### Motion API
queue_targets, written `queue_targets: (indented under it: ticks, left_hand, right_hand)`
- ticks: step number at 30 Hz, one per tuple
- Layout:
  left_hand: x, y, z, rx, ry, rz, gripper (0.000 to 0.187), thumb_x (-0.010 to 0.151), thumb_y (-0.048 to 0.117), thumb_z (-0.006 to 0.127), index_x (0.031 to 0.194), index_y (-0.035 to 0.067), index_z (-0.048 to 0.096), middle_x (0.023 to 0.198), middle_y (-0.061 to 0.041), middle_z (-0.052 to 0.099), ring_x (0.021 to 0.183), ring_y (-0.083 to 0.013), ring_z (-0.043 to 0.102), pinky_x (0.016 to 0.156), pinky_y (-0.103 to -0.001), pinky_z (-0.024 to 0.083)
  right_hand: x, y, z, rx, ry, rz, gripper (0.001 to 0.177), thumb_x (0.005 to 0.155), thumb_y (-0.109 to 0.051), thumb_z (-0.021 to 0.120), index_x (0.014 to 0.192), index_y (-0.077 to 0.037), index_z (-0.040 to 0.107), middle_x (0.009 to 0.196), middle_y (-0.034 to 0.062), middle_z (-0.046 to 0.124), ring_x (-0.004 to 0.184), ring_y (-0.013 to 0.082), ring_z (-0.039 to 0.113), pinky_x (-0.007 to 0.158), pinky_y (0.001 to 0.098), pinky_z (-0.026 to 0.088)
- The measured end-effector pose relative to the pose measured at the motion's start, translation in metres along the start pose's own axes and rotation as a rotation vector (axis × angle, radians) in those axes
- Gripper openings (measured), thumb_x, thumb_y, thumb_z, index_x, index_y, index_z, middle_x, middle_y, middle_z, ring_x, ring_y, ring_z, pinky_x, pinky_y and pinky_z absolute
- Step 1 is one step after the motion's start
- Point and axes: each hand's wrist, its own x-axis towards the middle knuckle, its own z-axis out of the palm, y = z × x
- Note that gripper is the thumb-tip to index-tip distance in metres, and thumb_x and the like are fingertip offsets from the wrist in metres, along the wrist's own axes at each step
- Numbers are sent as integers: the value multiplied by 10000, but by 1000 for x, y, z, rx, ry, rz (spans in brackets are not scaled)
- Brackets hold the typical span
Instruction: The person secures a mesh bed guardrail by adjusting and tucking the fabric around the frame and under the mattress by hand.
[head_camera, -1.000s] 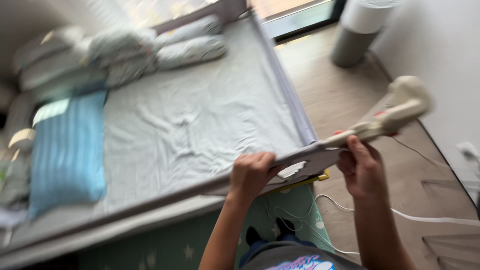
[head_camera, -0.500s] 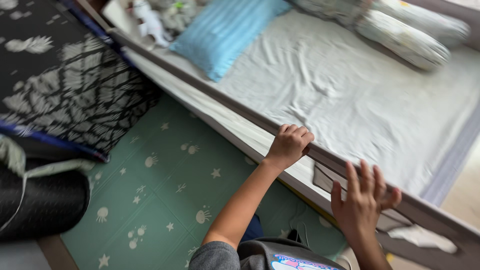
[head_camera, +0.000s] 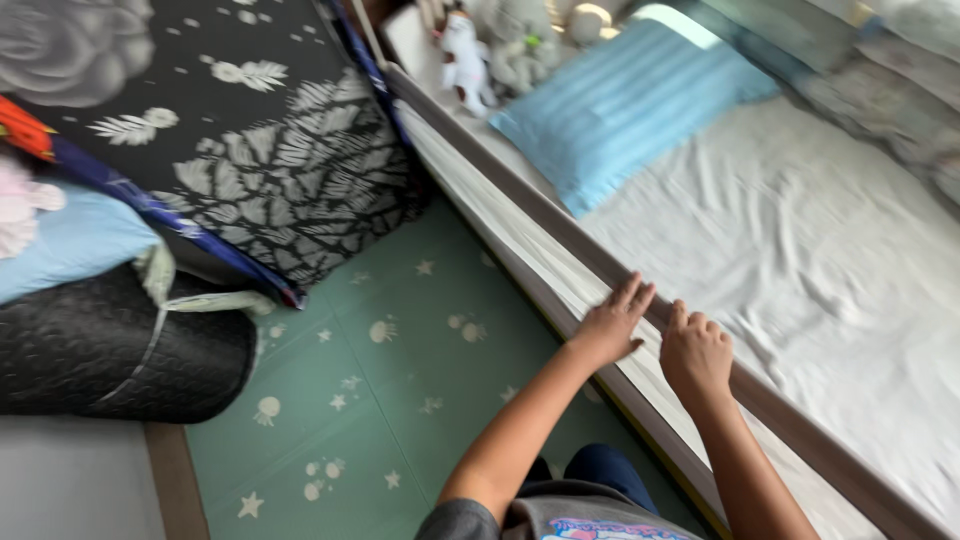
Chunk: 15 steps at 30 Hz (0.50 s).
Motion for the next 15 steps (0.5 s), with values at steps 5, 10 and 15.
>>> queue_targets:
  ticks: [5,10,15]
  left_hand:
    - [8,-87,-2,-226,-203,-228,879,953,273,630,1647,160,102,1756,-101,67,1444,-366,396,1118,-469,427]
    - [45,-194,27,-403,-29,-156,809,976,236,625,1615,68,159,1693,-168,183,1516,-350,306,1183,-433,328]
    - [93,-289,29,-487,57,-361,765,941,162,564,1617,40,229,1640,-217,336,1475,-361,383,1176,-412,365]
  right_hand:
    - [86,-41,58,16,-94,-44,401,985,-180,521,1367,-57,530,1034,175,707,964,350,709,785,478,560]
    - [181,-93,120,50,-207,-143,351,898,-133,566,1236,-44,527,1038,208,701,958,380,709,774,492,579]
    - [266,-159,177,155,-294,-213,390,809,-185,667,1142,-31,536,1067,197,718,1012,392,720,835,483,594]
